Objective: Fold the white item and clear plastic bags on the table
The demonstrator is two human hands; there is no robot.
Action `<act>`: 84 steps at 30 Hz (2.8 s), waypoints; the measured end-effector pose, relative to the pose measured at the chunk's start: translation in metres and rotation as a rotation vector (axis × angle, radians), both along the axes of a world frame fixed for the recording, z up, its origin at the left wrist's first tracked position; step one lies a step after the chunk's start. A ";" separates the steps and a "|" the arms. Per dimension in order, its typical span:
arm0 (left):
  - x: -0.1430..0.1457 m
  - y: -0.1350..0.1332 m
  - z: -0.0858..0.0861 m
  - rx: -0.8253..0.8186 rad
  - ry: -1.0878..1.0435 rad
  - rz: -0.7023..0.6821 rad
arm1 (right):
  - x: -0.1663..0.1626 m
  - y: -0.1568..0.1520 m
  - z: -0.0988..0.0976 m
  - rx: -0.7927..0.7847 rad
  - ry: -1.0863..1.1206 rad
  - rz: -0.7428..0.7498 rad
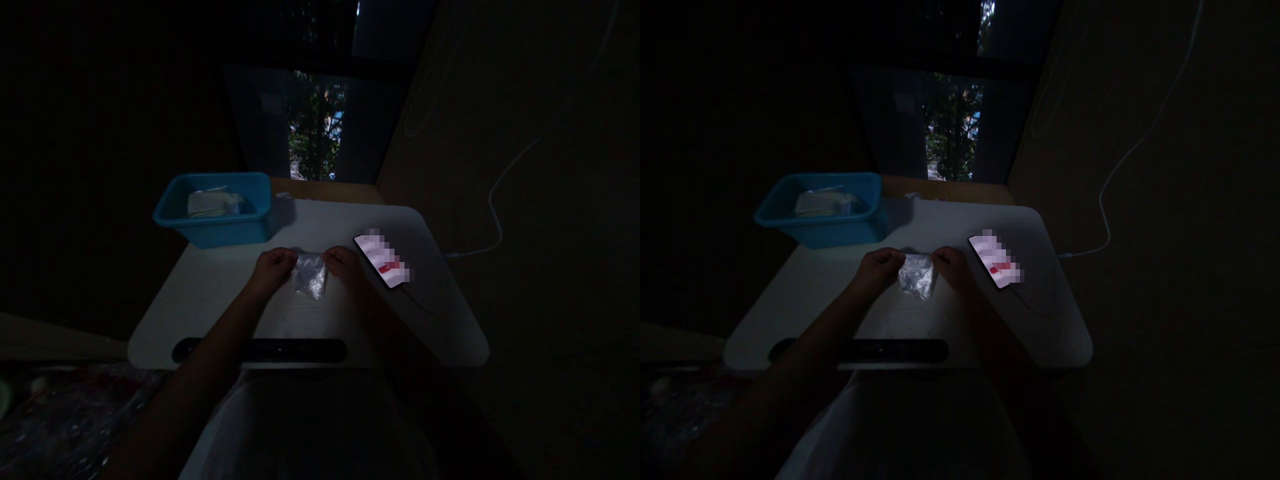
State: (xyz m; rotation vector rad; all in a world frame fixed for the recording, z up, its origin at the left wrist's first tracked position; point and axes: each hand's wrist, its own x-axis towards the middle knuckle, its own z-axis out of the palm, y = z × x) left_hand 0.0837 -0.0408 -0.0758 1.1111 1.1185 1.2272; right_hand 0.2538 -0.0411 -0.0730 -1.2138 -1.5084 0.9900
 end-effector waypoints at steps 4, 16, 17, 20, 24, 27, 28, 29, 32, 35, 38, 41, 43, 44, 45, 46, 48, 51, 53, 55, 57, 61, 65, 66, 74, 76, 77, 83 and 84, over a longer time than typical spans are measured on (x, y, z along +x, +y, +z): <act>-0.001 0.002 -0.003 0.002 -0.002 0.000 | 0.000 0.001 0.000 0.005 0.003 0.003; 0.003 -0.002 0.004 0.026 0.033 0.039 | 0.000 -0.001 0.001 0.046 -0.021 -0.006; 0.003 -0.002 0.003 0.024 0.031 0.042 | 0.000 -0.001 0.001 0.047 -0.018 -0.005; 0.002 0.000 0.000 0.027 0.023 0.052 | 0.000 0.000 0.000 0.049 -0.017 -0.006; 0.001 0.002 -0.002 0.028 0.011 0.044 | 0.000 0.001 -0.002 0.051 -0.021 -0.011; 0.001 0.000 0.000 0.030 0.025 0.041 | 0.000 0.001 -0.002 0.050 -0.017 -0.011; 0.001 -0.001 0.000 0.035 0.022 0.043 | 0.000 0.001 -0.002 0.046 -0.017 -0.010; 0.002 -0.001 0.001 0.038 0.016 0.043 | 0.000 0.001 -0.002 0.042 -0.017 -0.009; 0.001 -0.003 0.003 0.027 0.024 0.033 | 0.001 0.001 -0.002 0.020 -0.001 -0.013; 0.001 -0.002 0.003 0.007 0.048 0.044 | 0.002 0.001 -0.003 0.004 0.016 0.001; 0.001 0.000 0.000 -0.008 0.015 0.058 | 0.001 0.000 -0.001 0.013 -0.007 0.018; 0.000 0.002 -0.003 -0.014 -0.038 0.049 | 0.000 -0.002 0.000 0.023 -0.025 0.024; 0.000 0.002 -0.004 -0.003 -0.043 0.046 | 0.000 -0.002 0.000 0.029 -0.029 0.021; 0.000 0.002 -0.004 0.004 -0.038 0.046 | 0.000 -0.001 0.000 0.032 -0.030 0.017; -0.001 0.002 -0.004 0.010 -0.033 0.044 | 0.000 0.000 -0.001 0.034 -0.031 0.014; -0.001 0.002 -0.004 0.014 -0.028 0.040 | 0.000 0.000 -0.001 0.036 -0.028 0.008; -0.001 0.003 -0.005 0.017 -0.026 0.029 | 0.000 0.002 -0.002 0.034 -0.015 0.001; -0.001 0.003 -0.006 0.015 -0.033 0.022 | 0.000 0.002 -0.003 0.029 -0.001 -0.005; -0.001 0.003 -0.005 0.016 -0.027 0.031 | 0.000 0.001 -0.002 0.031 -0.010 -0.009; 0.000 0.002 -0.004 0.017 -0.027 0.038 | 0.001 0.001 -0.002 0.037 -0.020 -0.017; 0.001 0.001 -0.002 0.016 -0.036 0.034 | 0.001 0.000 -0.002 0.043 -0.027 -0.019; 0.000 0.000 -0.001 0.023 -0.020 0.031 | 0.001 0.001 -0.002 0.060 -0.050 -0.016; 0.001 0.000 0.002 -0.007 -0.018 0.041 | 0.002 0.002 -0.002 0.054 -0.037 -0.007; 0.001 -0.001 0.003 -0.015 -0.021 0.039 | 0.002 0.002 -0.003 0.050 -0.028 -0.005; 0.001 -0.002 0.004 -0.008 0.076 0.016 | 0.003 0.003 -0.005 0.027 0.015 -0.013; 0.000 -0.001 0.002 0.005 0.109 0.009 | 0.003 0.003 -0.004 0.011 0.013 -0.019; 0.000 -0.001 0.001 0.011 0.120 0.007 | 0.003 0.003 -0.004 0.008 0.009 -0.022; -0.001 0.002 -0.004 0.042 0.121 0.007 | 0.002 0.002 -0.005 0.031 0.003 -0.028; -0.002 0.003 -0.004 0.048 0.119 0.009 | 0.002 0.002 -0.005 0.029 0.011 -0.026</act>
